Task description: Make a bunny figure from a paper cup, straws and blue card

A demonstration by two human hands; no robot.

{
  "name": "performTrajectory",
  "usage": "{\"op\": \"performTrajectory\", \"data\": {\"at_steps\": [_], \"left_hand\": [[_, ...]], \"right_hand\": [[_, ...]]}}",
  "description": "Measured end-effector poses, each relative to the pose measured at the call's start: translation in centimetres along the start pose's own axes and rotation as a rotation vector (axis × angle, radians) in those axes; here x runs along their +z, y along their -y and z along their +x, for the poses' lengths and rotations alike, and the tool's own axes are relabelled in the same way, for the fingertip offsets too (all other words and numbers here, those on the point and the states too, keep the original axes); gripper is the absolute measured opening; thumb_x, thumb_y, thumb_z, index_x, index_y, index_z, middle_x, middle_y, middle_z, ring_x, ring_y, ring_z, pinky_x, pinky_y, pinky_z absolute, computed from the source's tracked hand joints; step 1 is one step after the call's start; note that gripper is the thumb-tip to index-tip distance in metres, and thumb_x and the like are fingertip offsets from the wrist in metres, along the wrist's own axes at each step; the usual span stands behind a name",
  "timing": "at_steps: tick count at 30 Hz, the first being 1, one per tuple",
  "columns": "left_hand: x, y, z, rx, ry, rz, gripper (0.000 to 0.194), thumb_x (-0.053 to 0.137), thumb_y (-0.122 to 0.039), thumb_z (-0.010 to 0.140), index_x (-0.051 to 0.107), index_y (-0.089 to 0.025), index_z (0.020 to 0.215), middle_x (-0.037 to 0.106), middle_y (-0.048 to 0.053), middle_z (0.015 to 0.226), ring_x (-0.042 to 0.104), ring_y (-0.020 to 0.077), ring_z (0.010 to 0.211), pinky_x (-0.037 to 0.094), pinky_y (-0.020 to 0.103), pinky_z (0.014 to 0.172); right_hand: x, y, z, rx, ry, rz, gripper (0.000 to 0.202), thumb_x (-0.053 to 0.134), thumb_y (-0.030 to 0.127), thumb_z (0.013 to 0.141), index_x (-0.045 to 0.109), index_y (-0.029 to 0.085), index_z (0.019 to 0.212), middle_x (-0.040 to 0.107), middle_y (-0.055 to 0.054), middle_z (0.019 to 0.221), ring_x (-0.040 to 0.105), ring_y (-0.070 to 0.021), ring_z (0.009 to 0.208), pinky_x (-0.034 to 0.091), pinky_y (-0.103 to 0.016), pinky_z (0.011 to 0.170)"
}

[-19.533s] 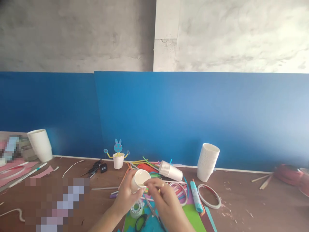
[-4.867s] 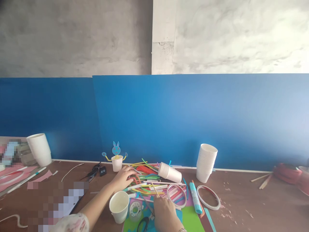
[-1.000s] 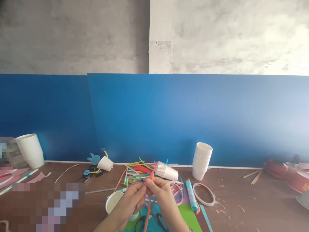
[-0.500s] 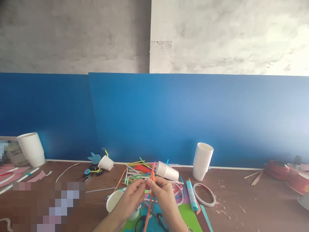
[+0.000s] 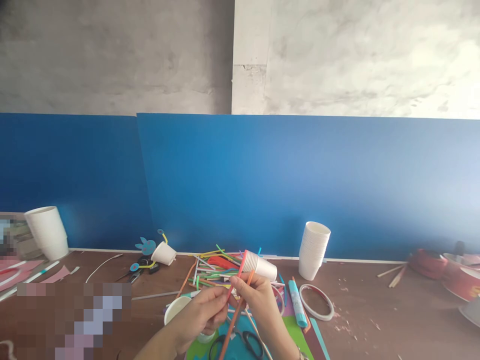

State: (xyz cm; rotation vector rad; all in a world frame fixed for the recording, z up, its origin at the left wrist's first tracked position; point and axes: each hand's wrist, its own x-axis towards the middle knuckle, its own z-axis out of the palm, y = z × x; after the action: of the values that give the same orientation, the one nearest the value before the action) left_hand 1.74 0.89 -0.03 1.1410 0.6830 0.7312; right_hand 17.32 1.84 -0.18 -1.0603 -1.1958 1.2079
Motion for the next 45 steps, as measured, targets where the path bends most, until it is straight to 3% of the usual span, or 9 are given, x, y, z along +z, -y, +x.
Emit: {"op": "performTrajectory", "data": {"at_steps": [6,12,17,22,26,29,35,39,45], "left_hand": [[-0.3,0.9,0.5,0.024,-0.076,0.019,0.053,0.063,-0.066,0.067,0.056,-0.016,0.081,0.036,-0.010,0.046,0.019,0.0026,0.038,0.005,0.024,0.041],[-0.1,0.3,0.1,0.040,0.003,0.038,0.049,0.064,-0.061,0.069,0.057,-0.014,0.081,0.037,-0.010,0.045,0.019,0.0020,0.035,0.006,0.025,0.040],[-0.1,0.1,0.1,0.022,-0.051,0.045,0.047,0.064,-0.060,0.069,0.052,-0.017,0.085,0.045,-0.007,0.055,0.029,0.0030,0.039,0.011,0.024,0.041],[-0.2,0.0,-0.1,0.005,-0.057,0.076,0.049,0.061,-0.062,0.071,0.048,-0.018,0.087,0.039,-0.009,0.058,0.021,0.0025,0.043,0.007,0.025,0.046],[0.0,0.0,-0.2,-0.006,0.005,0.107,0.047,0.058,-0.064,0.074,0.047,-0.019,0.086,0.040,-0.009,0.057,0.021,0.0037,0.043,0.009,0.025,0.046],[0.2,0.3,-0.1,0.077,0.018,0.134,0.050,0.057,-0.065,0.075,0.052,-0.018,0.093,0.033,-0.010,0.056,0.023,0.0050,0.046,0.014,0.024,0.048],[0.3,1.2,0.8,0.235,-0.118,0.163,0.052,0.057,-0.067,0.074,0.056,-0.015,0.077,0.035,-0.008,0.051,0.027,0.0061,0.046,0.021,0.023,0.048],[0.3,1.2,0.9,0.226,-0.186,0.211,0.054,0.057,-0.067,0.072,0.059,-0.013,0.073,0.039,-0.006,0.047,0.033,0.0077,0.046,0.024,0.023,0.049],[0.7,0.9,0.6,0.195,-0.245,0.158,0.051,0.058,-0.065,0.073,0.059,-0.014,0.072,0.038,-0.008,0.043,0.028,0.0058,0.043,0.019,0.023,0.047]], "right_hand": [[0.7,0.1,-0.2,-0.006,0.059,0.008,0.045,0.074,0.057,0.061,0.060,0.015,0.053,0.051,0.002,0.044,0.042,-0.0090,0.042,0.032,-0.021,0.041],[0.7,-0.3,0.0,-0.039,-0.005,-0.047,0.047,0.074,0.060,0.059,0.060,0.015,0.054,0.049,0.002,0.037,0.041,-0.0087,0.038,0.031,-0.021,0.040],[0.6,-0.6,0.0,-0.042,-0.034,-0.091,0.047,0.076,0.059,0.056,0.063,0.014,0.055,0.052,0.001,0.045,0.043,-0.0087,0.041,0.035,-0.021,0.040],[0.5,-0.1,0.0,-0.005,0.013,-0.087,0.047,0.076,0.060,0.055,0.064,0.014,0.059,0.049,0.004,0.047,0.042,-0.0085,0.042,0.036,-0.020,0.038],[0.4,0.5,-0.2,0.010,0.007,-0.013,0.046,0.074,0.057,0.062,0.055,0.016,0.052,0.043,0.006,0.044,0.041,-0.0077,0.040,0.034,-0.019,0.038],[0.5,0.6,-0.3,0.015,0.026,-0.010,0.047,0.074,0.057,0.061,0.055,0.016,0.050,0.043,0.005,0.044,0.038,-0.0072,0.040,0.031,-0.019,0.036],[0.7,0.1,-0.3,0.025,0.037,-0.046,0.047,0.074,0.059,0.060,0.056,0.016,0.051,0.044,0.005,0.043,0.036,-0.0070,0.039,0.029,-0.020,0.036],[1.0,0.0,-0.4,0.010,0.057,0.001,0.046,0.073,0.057,0.063,0.056,0.016,0.052,0.042,0.005,0.045,0.034,-0.0068,0.042,0.027,-0.019,0.038],[1.2,-0.4,-0.5,-0.018,0.068,0.027,0.044,0.072,0.055,0.066,0.057,0.015,0.055,0.041,0.005,0.047,0.034,-0.0071,0.044,0.027,-0.019,0.039]]}}
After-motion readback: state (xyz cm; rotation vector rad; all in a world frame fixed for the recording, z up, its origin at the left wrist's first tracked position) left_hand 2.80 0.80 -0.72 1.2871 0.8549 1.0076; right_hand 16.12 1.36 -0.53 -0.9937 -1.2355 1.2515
